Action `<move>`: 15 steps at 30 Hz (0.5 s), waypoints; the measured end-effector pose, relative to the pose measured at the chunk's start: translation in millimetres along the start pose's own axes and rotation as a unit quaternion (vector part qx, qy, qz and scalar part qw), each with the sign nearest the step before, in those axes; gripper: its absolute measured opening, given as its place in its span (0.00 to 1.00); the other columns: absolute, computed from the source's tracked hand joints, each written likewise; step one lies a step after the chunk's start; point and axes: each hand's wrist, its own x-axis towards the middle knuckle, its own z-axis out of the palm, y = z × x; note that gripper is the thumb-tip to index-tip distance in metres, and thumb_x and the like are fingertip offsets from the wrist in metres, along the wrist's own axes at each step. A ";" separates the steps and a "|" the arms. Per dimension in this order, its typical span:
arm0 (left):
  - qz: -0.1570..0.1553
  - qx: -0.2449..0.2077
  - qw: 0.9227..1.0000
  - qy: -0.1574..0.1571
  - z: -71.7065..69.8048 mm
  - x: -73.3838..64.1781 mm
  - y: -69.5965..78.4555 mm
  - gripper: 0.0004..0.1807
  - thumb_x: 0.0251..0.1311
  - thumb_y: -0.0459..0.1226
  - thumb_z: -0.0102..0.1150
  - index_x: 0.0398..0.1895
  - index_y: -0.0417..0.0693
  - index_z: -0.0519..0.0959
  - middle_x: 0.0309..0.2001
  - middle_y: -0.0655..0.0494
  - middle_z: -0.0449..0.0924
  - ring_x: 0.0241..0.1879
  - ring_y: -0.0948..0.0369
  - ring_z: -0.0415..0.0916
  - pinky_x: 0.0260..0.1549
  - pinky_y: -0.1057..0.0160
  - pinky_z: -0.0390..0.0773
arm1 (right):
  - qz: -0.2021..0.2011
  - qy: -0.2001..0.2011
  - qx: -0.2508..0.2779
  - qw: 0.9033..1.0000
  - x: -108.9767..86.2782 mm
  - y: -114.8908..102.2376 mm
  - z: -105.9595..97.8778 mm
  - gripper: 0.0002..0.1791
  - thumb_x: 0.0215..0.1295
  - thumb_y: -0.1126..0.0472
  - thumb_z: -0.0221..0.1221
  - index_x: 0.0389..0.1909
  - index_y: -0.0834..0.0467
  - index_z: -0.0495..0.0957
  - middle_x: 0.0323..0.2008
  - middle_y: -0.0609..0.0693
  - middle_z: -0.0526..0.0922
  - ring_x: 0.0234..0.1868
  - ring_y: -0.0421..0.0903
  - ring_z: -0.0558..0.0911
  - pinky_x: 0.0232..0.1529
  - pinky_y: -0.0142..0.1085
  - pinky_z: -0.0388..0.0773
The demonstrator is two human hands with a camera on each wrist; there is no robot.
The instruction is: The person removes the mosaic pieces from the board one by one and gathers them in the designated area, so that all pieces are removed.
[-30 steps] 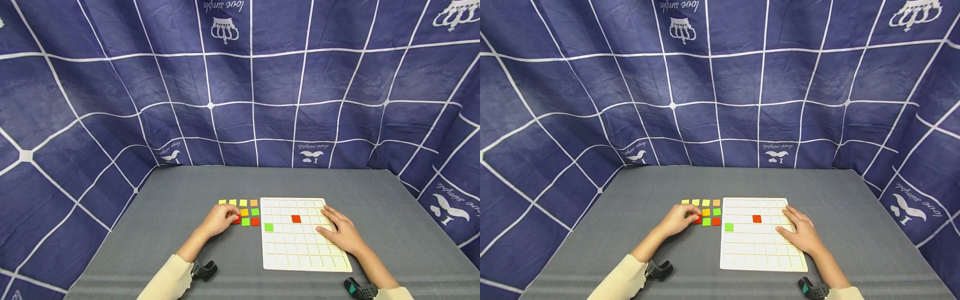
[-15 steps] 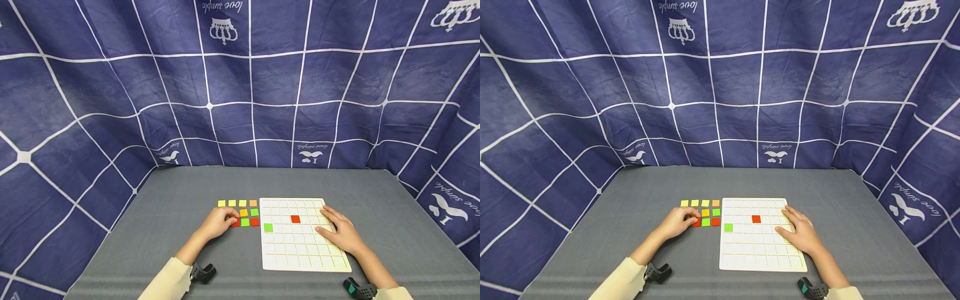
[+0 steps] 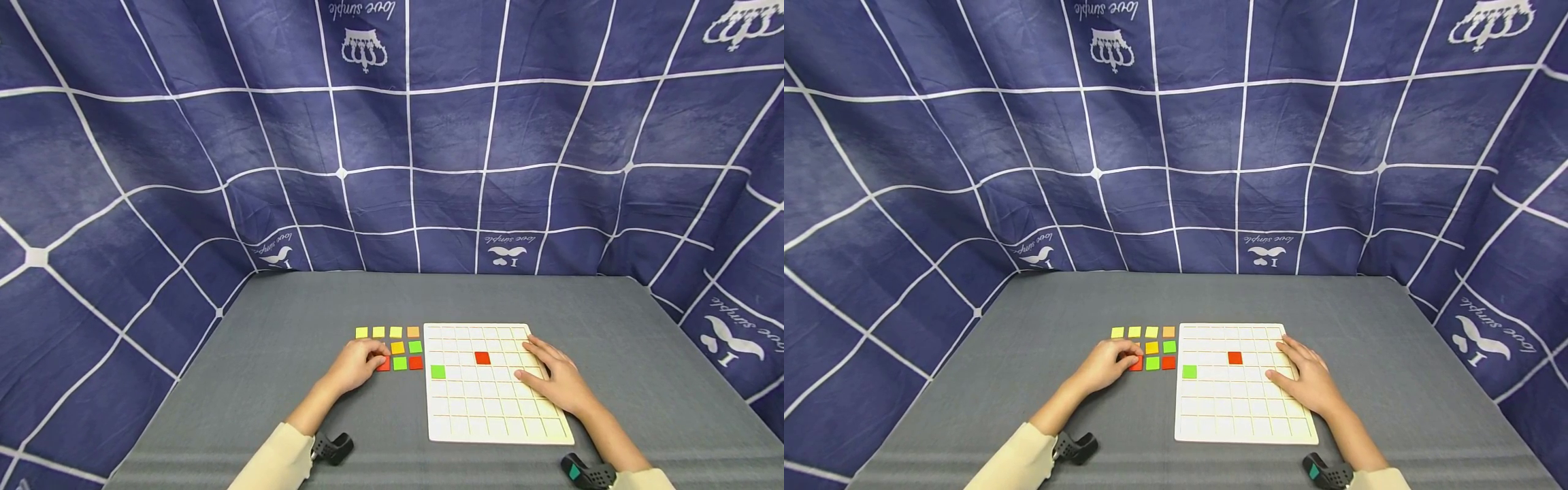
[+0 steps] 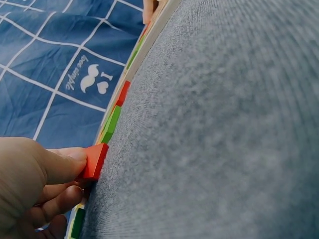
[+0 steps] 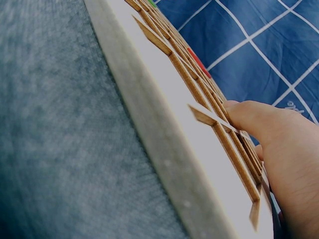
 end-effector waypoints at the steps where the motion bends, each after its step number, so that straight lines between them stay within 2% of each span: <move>1: 0.002 0.001 1.000 0.002 0.2 -0.3 -0.2 0.04 0.59 0.28 0.64 0.33 0.45 0.84 0.36 0.56 0.83 0.47 0.53 0.80 0.44 0.56 0.78 | 0.000 0.000 0.000 1.000 -0.1 0.3 0.2 0.38 0.59 0.49 0.66 0.64 0.66 0.70 0.66 0.65 0.67 0.65 0.68 0.63 0.58 0.64 0.55; 15: -0.005 0.022 1.000 0.017 0.5 -0.4 0.1 0.03 0.59 0.31 0.64 0.33 0.47 0.85 0.37 0.56 0.82 0.38 0.58 0.79 0.38 0.58 0.76 | -0.019 0.014 0.000 1.000 -1.3 1.9 1.2 0.36 0.57 0.50 0.67 0.63 0.66 0.72 0.65 0.64 0.68 0.64 0.68 0.65 0.57 0.63 0.57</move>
